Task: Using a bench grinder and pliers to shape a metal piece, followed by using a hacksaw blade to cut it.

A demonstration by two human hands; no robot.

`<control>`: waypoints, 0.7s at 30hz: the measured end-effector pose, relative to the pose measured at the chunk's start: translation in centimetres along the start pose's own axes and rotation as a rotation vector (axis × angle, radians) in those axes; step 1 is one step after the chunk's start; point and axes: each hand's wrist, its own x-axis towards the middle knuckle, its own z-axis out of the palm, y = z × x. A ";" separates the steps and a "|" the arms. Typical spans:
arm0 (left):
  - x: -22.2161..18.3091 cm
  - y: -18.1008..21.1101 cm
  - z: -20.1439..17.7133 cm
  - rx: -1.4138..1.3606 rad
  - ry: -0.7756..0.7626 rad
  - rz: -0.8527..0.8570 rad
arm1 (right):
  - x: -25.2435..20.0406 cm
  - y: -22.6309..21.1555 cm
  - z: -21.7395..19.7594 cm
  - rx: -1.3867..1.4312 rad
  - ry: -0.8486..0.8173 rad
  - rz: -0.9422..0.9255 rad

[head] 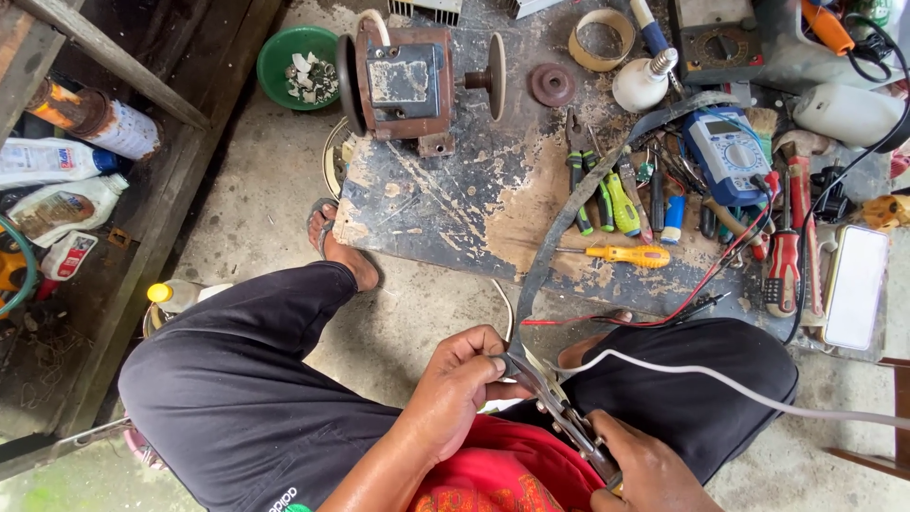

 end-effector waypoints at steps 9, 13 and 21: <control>-0.2 0.7 0.0 0.133 -0.010 -0.026 | 0.2 -0.7 -0.4 0.058 -0.085 -0.059; -0.1 0.4 -0.5 0.065 0.007 -0.045 | -0.1 -2.8 -2.1 0.038 -0.050 0.043; 0.1 1.1 -2.1 0.104 0.084 0.017 | 0.4 6.2 2.3 -0.004 -0.149 -0.045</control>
